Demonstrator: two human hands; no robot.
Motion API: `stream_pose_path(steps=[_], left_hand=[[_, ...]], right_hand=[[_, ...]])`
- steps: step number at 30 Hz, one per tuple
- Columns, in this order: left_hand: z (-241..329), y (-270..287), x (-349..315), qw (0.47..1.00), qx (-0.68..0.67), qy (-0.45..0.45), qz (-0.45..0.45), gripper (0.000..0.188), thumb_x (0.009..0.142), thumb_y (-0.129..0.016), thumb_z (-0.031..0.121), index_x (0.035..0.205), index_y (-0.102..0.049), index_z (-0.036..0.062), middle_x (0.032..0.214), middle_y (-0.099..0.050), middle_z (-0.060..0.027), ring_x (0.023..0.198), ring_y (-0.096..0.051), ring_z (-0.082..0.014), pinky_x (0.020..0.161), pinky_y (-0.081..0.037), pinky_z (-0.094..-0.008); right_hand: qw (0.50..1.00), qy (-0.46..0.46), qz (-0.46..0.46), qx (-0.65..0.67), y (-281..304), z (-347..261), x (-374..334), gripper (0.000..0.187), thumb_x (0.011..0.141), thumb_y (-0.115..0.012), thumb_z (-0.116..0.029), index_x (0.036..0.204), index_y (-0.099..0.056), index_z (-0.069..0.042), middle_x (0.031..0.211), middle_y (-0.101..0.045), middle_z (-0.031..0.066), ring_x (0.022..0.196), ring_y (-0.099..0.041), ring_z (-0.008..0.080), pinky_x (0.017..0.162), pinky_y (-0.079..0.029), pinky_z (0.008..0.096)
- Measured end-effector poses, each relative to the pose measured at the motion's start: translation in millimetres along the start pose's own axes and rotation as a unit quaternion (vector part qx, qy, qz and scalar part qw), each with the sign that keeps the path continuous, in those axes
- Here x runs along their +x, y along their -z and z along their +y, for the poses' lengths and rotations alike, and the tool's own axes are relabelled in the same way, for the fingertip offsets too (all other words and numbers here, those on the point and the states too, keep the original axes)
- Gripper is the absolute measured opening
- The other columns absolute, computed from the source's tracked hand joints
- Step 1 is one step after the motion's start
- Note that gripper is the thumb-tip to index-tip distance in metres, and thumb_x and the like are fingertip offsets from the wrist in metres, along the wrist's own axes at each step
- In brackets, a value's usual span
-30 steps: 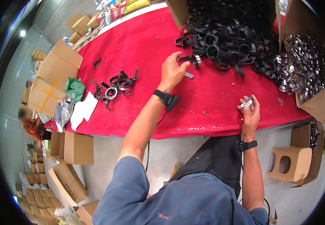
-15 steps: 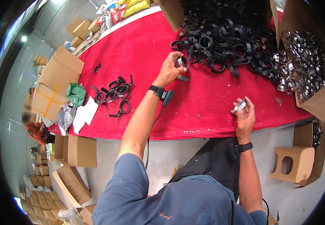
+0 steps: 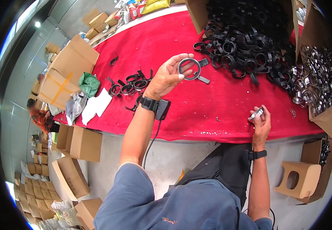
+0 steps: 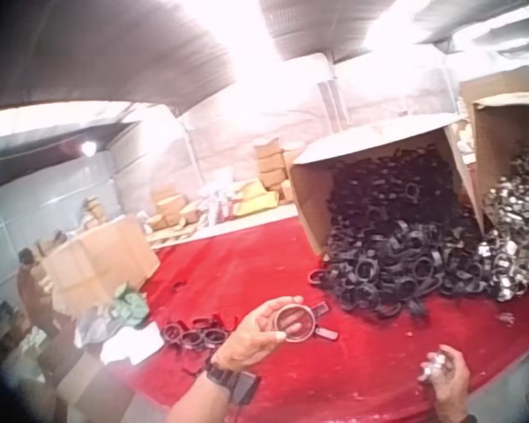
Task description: The recorder is assembling metal ring clamps by fitting a silver-colored metal ring onto a black plastic housing and pressing them together.
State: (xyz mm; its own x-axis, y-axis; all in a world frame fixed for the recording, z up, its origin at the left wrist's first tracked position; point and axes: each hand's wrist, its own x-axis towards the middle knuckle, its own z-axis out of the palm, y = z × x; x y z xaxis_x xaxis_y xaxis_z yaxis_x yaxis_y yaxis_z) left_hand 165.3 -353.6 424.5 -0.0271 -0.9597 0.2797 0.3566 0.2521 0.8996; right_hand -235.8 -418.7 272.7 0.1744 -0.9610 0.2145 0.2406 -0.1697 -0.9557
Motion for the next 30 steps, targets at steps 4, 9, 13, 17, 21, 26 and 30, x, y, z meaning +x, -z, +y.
stream_pose_path(steps=[4,9,13,17,21,26,30], left_hand=[[15,18,-11,0.999,0.04,-0.005,0.013,0.074,0.091,-0.076,-0.009,0.158,-0.046,0.0,0.166,-0.045,-0.0169,0.151,-0.051,-0.0269,0.127,-0.045,-0.0408],[30,68,-28,0.989,0.095,0.002,0.114,0.069,0.088,-0.076,-0.013,0.152,-0.054,-0.0014,0.157,-0.055,-0.0152,0.145,-0.057,-0.0261,0.123,-0.049,-0.04],[66,142,-44,0.958,0.155,0.004,0.241,0.065,0.092,-0.067,-0.019,0.153,-0.051,-0.0038,0.147,-0.059,-0.0171,0.137,-0.063,-0.0308,0.118,-0.054,-0.041],[92,192,-50,0.933,0.129,-0.031,0.334,0.061,0.095,-0.059,-0.021,0.154,-0.046,-0.0094,0.138,-0.06,-0.0202,0.121,-0.07,-0.0312,0.108,-0.058,-0.0371],[93,216,-58,0.915,0.096,0.011,0.391,0.063,0.097,-0.057,-0.019,0.157,-0.044,-0.0083,0.133,-0.061,-0.0204,0.118,-0.071,-0.0303,0.108,-0.057,-0.0369],[76,241,-67,0.635,0.607,0.083,0.47,0.072,0.093,-0.08,0.024,0.152,-0.053,-0.0074,0.145,-0.063,-0.0318,0.131,-0.066,-0.0387,0.111,-0.052,-0.0451],[41,189,-33,0.523,0.741,0.023,0.42,0.066,0.091,-0.081,0.031,0.143,-0.063,-0.0061,0.138,-0.068,-0.03,0.13,-0.065,-0.0437,0.112,-0.051,-0.0477]], right_hand=[[1.0,-0.004,-0.001,-0.005,0,0,0,0.058,0.109,-0.069,-0.021,0.155,-0.046,0.004,0.138,-0.064,0.0225,0.121,-0.069,0.028,0.098,-0.062,0.039],[1.0,-0.004,-0.001,-0.026,2,1,-1,0.058,0.109,-0.068,-0.021,0.155,-0.046,0.004,0.138,-0.064,0.0224,0.121,-0.069,0.0283,0.098,-0.062,0.0396],[1.0,-0.004,-0.014,-0.023,-2,3,-1,0.058,0.109,-0.068,-0.022,0.155,-0.046,0.004,0.138,-0.064,0.0224,0.121,-0.069,0.0285,0.098,-0.062,0.0393],[0.999,-0.005,-0.008,-0.038,1,1,0,0.059,0.109,-0.068,-0.024,0.156,-0.046,0.004,0.14,-0.063,0.0233,0.122,-0.069,0.0293,0.099,-0.061,0.0389],[0.999,0.001,-0.008,-0.045,2,2,0,0.06,0.109,-0.068,-0.026,0.156,-0.045,0.004,0.141,-0.063,0.0245,0.123,-0.069,0.0303,0.098,-0.06,0.0389],[0.999,0.002,-0.02,-0.049,1,5,2,0.061,0.109,-0.068,-0.026,0.157,-0.045,0.004,0.141,-0.063,0.0245,0.123,-0.069,0.0305,0.098,-0.06,0.0386],[0.999,0.002,-0.007,-0.051,1,0,0,0.058,0.109,-0.066,-0.022,0.156,-0.045,0.004,0.14,-0.063,0.0241,0.122,-0.07,0.0305,0.097,-0.061,0.0387]])
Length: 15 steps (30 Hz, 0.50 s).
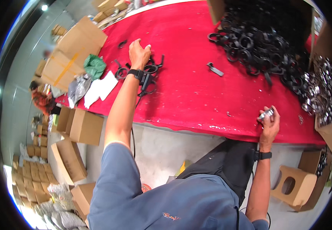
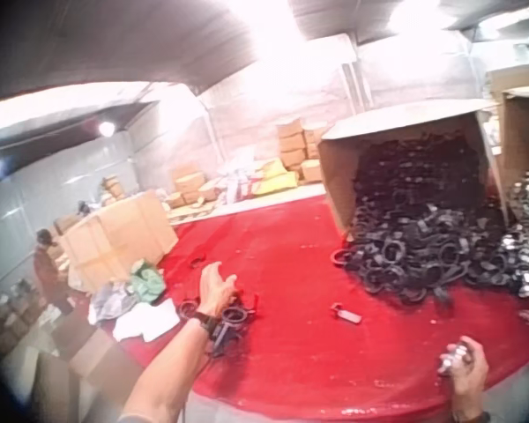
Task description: The recorder is assembling metal ring clamps by fitting a silver-colored metal ring onto a black plastic housing and pressing them together.
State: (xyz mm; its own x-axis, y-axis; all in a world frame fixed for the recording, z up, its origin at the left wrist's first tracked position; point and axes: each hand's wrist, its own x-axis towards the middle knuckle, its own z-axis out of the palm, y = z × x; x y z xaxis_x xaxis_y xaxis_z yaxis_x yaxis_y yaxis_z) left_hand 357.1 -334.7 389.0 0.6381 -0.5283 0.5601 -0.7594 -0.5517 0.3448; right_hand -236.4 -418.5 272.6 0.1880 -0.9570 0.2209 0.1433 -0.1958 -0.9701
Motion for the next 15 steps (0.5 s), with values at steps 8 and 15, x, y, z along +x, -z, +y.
stream_pose_path(steps=[8,15], left_hand=[[216,-45,-55,0.928,-0.274,-0.14,-0.211,0.064,0.086,-0.09,0.034,0.139,-0.07,0.0045,0.135,-0.073,-0.0236,0.123,-0.071,-0.0381,0.106,-0.056,-0.0432],[301,-108,-96,0.908,-0.193,-0.355,-0.11,0.074,0.078,-0.087,0.013,0.147,-0.061,0.0066,0.137,-0.065,-0.0196,0.127,-0.063,-0.0389,0.11,-0.052,-0.0462]], right_hand=[[1.0,-0.011,0.006,0.023,-1,-2,-1,0.057,0.107,-0.07,-0.02,0.154,-0.047,0.005,0.136,-0.065,0.022,0.12,-0.07,0.0282,0.096,-0.062,0.038],[1.0,-0.004,0.013,0.021,-6,0,1,0.06,0.106,-0.074,-0.022,0.153,-0.049,0.006,0.133,-0.067,0.0228,0.116,-0.072,0.0264,0.088,-0.065,0.0358]])
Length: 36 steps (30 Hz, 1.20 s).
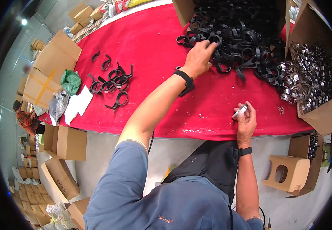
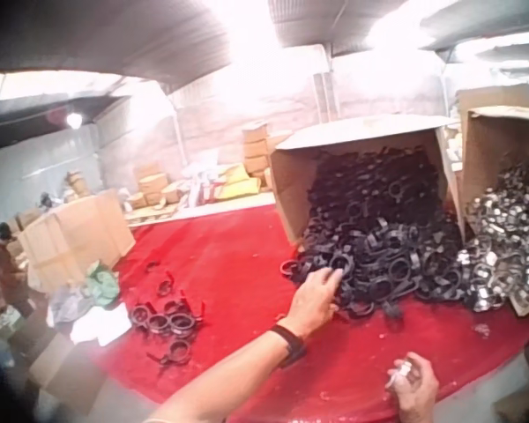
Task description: The recorder is assembling metal ring clamps by fitting a silver-colored metal ring onto a black plastic housing and pressing them together.
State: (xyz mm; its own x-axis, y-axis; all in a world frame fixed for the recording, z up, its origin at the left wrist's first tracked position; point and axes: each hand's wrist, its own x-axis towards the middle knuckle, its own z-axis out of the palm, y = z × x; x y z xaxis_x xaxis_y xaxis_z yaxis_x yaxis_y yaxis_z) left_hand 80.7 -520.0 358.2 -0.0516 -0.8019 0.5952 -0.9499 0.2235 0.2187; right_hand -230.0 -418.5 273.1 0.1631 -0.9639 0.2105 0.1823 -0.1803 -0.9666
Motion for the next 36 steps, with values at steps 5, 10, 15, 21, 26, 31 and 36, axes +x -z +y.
stream_pose_path(steps=[5,10,15,21,26,31,36], left_hand=[[-7,-20,14,0.976,0.126,-0.175,-0.026,0.058,0.081,-0.074,-0.001,0.137,-0.062,0.0063,0.14,-0.063,-0.0179,0.138,-0.056,-0.0382,0.114,-0.047,-0.0474],[4,11,19,0.987,0.066,-0.146,0.0,0.033,0.074,-0.073,0.0,0.104,-0.06,0.0014,0.111,-0.062,-0.02,0.116,-0.063,-0.0399,0.102,-0.053,-0.0462],[25,54,-13,0.996,-0.016,0.01,0.083,0.034,0.083,-0.088,0.022,0.102,-0.07,0.0008,0.101,-0.068,-0.018,0.086,-0.069,-0.0411,0.078,-0.059,-0.0488],[63,82,-98,0.773,-0.481,0.411,-0.05,0.049,0.103,-0.074,0.046,0.118,-0.07,-0.0007,0.117,-0.075,-0.0173,0.096,-0.08,-0.0344,0.072,-0.068,-0.0421],[109,115,-147,0.622,-0.642,0.443,-0.074,0.065,0.114,-0.042,0.061,0.112,-0.066,0.0004,0.132,-0.069,-0.0242,0.107,-0.078,-0.0452,0.071,-0.071,-0.0429],[129,124,-178,0.395,-0.821,0.403,-0.085,0.046,0.119,-0.039,0.041,0.099,-0.063,0.0065,0.15,-0.06,-0.0305,0.133,-0.063,-0.0537,0.098,-0.064,-0.0601],[130,136,-197,0.34,-0.87,0.347,-0.083,0.06,0.112,-0.049,0.039,0.156,-0.053,-0.0005,0.168,-0.037,-0.035,0.157,-0.036,-0.0524,0.124,-0.04,-0.0654]], right_hand=[[1.0,0.011,0.001,-0.007,-3,-2,0,0.061,0.104,-0.075,-0.022,0.152,-0.05,0.006,0.133,-0.067,0.0226,0.114,-0.072,0.0251,0.088,-0.066,0.0353],[1.0,0.004,0.007,-0.004,-3,-4,0,0.062,0.102,-0.077,-0.023,0.151,-0.051,0.006,0.131,-0.069,0.0223,0.113,-0.072,0.0243,0.089,-0.065,0.0351],[1.0,0.01,0.004,0.007,1,-4,-3,0.063,0.103,-0.077,-0.024,0.151,-0.05,0.007,0.131,-0.069,0.0224,0.113,-0.073,0.0245,0.091,-0.065,0.0356],[0.981,-0.088,-0.031,0.17,10,-18,7,0.07,0.11,-0.061,-0.05,0.154,-0.049,0.003,0.135,-0.068,0.0237,0.11,-0.073,0.0281,0.089,-0.063,0.0393],[0.845,-0.21,-0.186,0.456,-1,-67,-3,0.079,0.109,-0.053,-0.062,0.159,-0.046,-0.001,0.143,-0.064,0.026,0.114,-0.07,0.0316,0.088,-0.06,0.0395],[0.774,-0.239,-0.235,0.537,-12,-73,-22,0.08,0.11,-0.05,-0.059,0.164,-0.039,-0.002,0.153,-0.055,0.03,0.125,-0.067,0.036,0.093,-0.062,0.0451],[0.764,-0.239,-0.281,0.529,-11,-72,-29,0.073,0.114,-0.046,-0.053,0.167,-0.035,-0.003,0.156,-0.052,0.0329,0.126,-0.068,0.0391,0.093,-0.064,0.0459]])
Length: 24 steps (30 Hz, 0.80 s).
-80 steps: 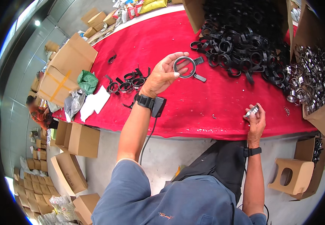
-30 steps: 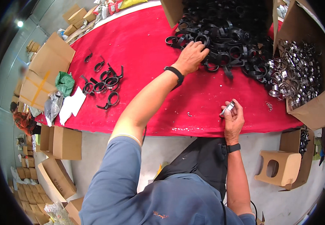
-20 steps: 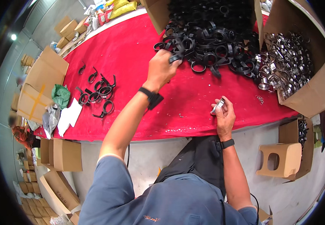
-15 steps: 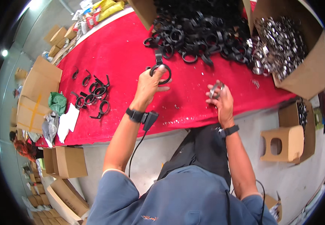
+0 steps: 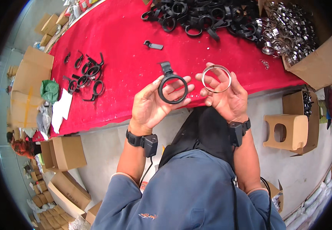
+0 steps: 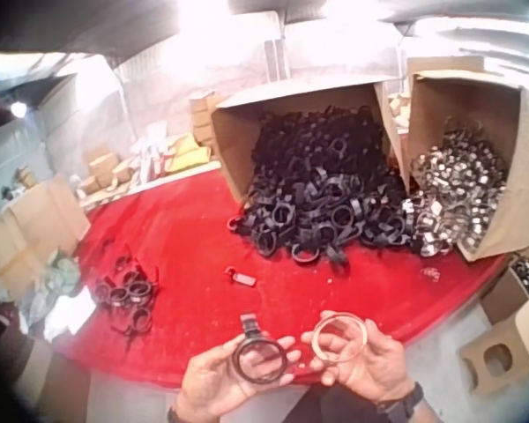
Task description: The recorder is assembling metal ring clamps by fitting a silver-colored metal ring onto a black plastic housing and pressing them together.
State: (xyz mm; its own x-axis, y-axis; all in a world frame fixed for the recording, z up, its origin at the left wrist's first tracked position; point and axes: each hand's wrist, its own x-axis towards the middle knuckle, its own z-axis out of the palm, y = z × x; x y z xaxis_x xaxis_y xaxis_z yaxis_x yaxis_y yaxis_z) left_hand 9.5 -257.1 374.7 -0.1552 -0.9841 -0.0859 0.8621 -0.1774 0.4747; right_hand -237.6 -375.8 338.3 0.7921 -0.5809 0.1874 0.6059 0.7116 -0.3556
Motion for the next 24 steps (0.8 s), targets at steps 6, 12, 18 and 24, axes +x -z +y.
stream_pose_path(steps=[6,12,18,24], left_hand=[[-6,-7,-2,0.999,0.026,-0.014,0.038,0.067,0.113,-0.048,0.035,0.166,-0.034,-0.0034,0.166,-0.041,-0.0332,0.158,-0.038,-0.0473,0.127,-0.035,-0.065],[-9,-17,-9,0.969,0.225,-0.087,0.054,0.068,0.11,-0.065,0.041,0.152,-0.048,-0.0085,0.146,-0.062,-0.0205,0.143,-0.058,-0.0354,0.115,-0.054,-0.0471],[-17,-17,-6,0.924,0.363,-0.08,0.092,0.074,0.105,-0.071,0.051,0.15,-0.052,-0.0057,0.136,-0.067,-0.0136,0.127,-0.067,-0.0204,0.106,-0.059,-0.0381],[-23,-18,-7,0.921,0.37,-0.07,0.097,0.08,0.095,-0.088,0.036,0.153,-0.053,-0.0057,0.139,-0.067,-0.0151,0.134,-0.064,-0.0248,0.108,-0.056,-0.0388]], right_hand=[[0.974,0.023,0.118,-0.195,-23,3,-16,0.079,0.107,-0.063,-0.044,0.168,-0.029,-0.007,0.16,-0.048,0.0324,0.135,-0.063,0.0448,0.105,-0.059,0.0508],[0.985,0.011,0.111,-0.134,-20,12,-22,0.072,0.11,-0.06,-0.044,0.166,-0.032,-0.008,0.16,-0.047,0.0326,0.14,-0.058,0.0485,0.11,-0.055,0.0528],[0.99,-0.048,0.117,-0.06,-16,17,-25,0.064,0.114,-0.053,-0.044,0.161,-0.041,-0.002,0.157,-0.053,0.0281,0.135,-0.064,0.044,0.103,-0.06,0.0472],[0.855,0.038,0.189,-0.482,-39,37,-27,0.07,0.105,-0.074,-0.035,0.159,-0.047,0.0,0.151,-0.057,0.0182,0.133,-0.064,0.0302,0.106,-0.058,0.0411]])
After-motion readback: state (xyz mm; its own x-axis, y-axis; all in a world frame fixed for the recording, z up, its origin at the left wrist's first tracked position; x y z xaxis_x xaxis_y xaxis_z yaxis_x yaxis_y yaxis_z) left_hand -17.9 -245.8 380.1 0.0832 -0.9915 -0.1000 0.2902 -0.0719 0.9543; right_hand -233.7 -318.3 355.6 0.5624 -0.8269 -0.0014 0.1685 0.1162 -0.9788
